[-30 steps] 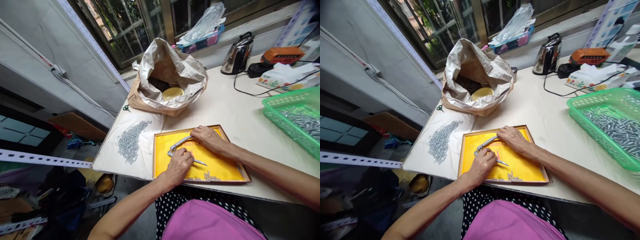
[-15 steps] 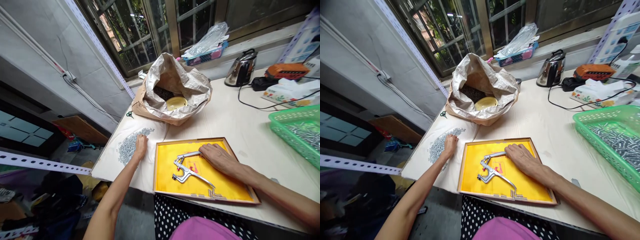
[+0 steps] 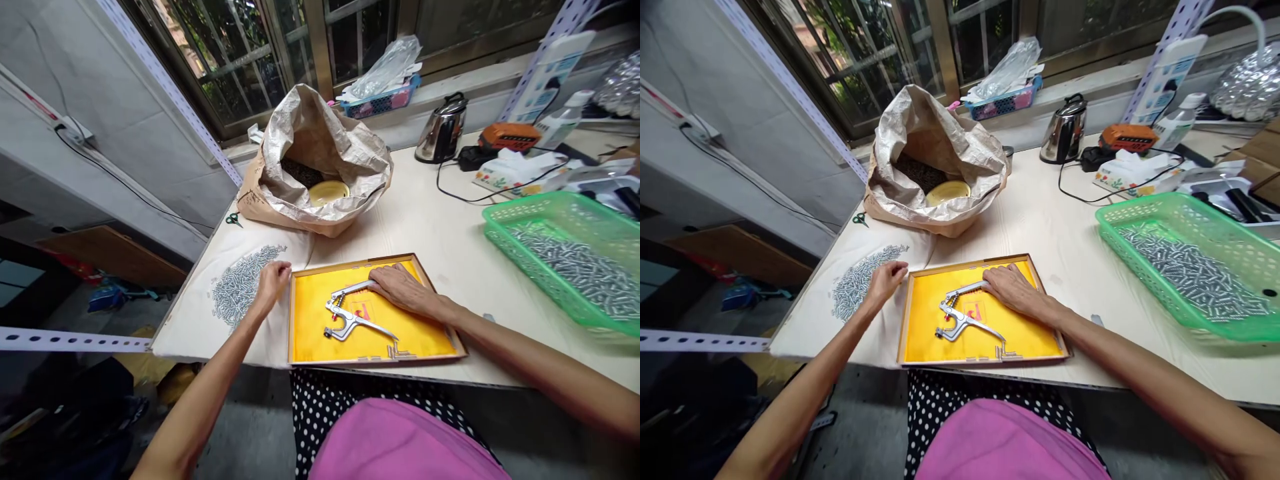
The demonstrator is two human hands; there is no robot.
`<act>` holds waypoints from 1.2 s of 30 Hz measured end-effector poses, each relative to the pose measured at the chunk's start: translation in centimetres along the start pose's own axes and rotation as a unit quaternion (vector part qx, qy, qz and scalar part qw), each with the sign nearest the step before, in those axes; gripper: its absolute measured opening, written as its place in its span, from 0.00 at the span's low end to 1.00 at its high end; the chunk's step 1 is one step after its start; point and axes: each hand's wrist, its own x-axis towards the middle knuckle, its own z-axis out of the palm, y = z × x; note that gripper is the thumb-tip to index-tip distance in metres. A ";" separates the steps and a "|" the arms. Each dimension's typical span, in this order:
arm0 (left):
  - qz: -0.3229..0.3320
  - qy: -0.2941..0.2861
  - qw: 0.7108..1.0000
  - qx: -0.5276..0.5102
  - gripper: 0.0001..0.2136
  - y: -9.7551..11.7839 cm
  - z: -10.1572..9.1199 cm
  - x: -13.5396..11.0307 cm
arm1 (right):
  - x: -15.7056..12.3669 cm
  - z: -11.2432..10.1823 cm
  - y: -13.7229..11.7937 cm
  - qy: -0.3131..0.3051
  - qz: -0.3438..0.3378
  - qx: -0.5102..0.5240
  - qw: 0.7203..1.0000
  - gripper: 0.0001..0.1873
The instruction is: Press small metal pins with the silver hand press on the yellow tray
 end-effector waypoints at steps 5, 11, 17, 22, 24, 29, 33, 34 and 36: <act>-0.031 -0.114 0.946 -0.302 0.10 3.7 1.7 -7.3 | -0.2 -0.7 -0.6 0.075 -0.038 -0.066 0.994 0.17; -0.118 -0.143 0.912 -0.365 0.09 4.6 3.5 -10.9 | 0.5 -2.4 -1.9 0.095 -0.076 -0.131 0.984 0.17; -0.118 -0.135 0.921 -0.345 0.04 4.9 3.6 -10.8 | 0.6 -3.2 -2.7 0.086 -0.071 -0.165 0.980 0.16; -0.154 -0.177 0.910 -0.343 0.05 5.2 3.4 -10.8 | 0.7 -3.1 -2.8 0.078 -0.065 -0.172 0.980 0.16; -0.191 -0.212 0.886 -0.365 0.08 5.3 3.4 -10.8 | 0.9 -2.9 -2.7 0.077 -0.062 -0.177 0.979 0.17; -0.219 -0.218 0.855 -0.416 0.10 5.3 3.8 -10.8 | 1.2 -2.5 -2.5 0.092 -0.067 -0.166 0.979 0.16; -0.209 -0.203 0.867 -0.403 0.09 5.3 3.9 -10.9 | 1.1 -2.7 -2.8 0.100 -0.072 -0.183 0.975 0.17; -0.204 -0.207 0.869 -0.400 0.08 5.3 3.9 -11.0 | 1.1 -2.7 -2.8 0.100 -0.072 -0.188 0.974 0.16; -0.200 -0.220 0.869 -0.397 0.08 5.3 3.7 -10.9 | 1.1 -2.8 -2.9 0.099 -0.072 -0.186 0.975 0.15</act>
